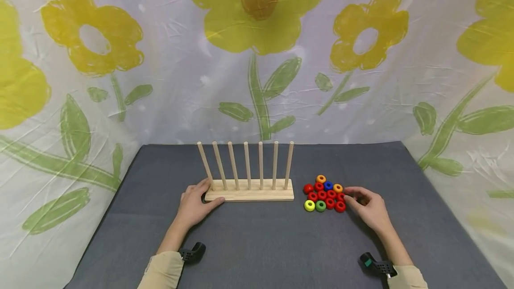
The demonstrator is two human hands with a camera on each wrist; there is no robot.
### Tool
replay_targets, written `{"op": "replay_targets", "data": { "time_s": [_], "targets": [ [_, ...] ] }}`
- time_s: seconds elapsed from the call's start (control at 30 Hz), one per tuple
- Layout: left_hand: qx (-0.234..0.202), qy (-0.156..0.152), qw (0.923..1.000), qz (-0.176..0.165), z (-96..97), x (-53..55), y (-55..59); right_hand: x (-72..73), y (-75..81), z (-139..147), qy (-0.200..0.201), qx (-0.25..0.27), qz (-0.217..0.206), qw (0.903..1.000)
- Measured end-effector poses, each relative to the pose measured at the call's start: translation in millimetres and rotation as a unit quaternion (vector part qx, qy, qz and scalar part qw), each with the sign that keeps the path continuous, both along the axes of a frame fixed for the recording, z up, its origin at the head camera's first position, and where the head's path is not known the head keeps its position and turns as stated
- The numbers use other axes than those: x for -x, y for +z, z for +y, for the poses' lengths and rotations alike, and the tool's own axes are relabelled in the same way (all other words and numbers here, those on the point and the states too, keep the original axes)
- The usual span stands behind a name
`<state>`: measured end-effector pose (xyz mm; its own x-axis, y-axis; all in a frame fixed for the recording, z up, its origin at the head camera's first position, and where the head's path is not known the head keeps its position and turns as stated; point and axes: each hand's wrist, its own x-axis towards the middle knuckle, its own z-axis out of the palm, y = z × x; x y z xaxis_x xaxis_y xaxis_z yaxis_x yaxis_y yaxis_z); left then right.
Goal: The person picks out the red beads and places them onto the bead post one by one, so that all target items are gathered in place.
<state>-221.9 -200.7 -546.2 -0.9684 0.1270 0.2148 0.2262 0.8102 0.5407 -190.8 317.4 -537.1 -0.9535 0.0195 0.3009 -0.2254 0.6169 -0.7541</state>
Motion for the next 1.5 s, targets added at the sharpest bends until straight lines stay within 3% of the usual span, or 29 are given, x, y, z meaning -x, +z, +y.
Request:
{"op": "replay_targets", "data": {
  "time_s": [0.57, 0.83, 1.5],
  "targets": [
    [0.013, -0.004, 0.9999, -0.010, -0.1, -2.3, 1.9, -1.4, -0.3, 4.1, 0.044, -0.022, -0.005, 0.9988],
    [0.015, -0.007, 0.9998, -0.011, -1.5, -1.7, -0.5, -0.7, -0.8, 1.6, 0.035, -0.043, 0.001, 0.9985],
    [0.012, -0.004, 0.9998, -0.014, 0.1, -2.9, 3.4, -2.3, -0.4, -1.6, 0.030, -0.041, 0.005, 0.9987]
  ]
}}
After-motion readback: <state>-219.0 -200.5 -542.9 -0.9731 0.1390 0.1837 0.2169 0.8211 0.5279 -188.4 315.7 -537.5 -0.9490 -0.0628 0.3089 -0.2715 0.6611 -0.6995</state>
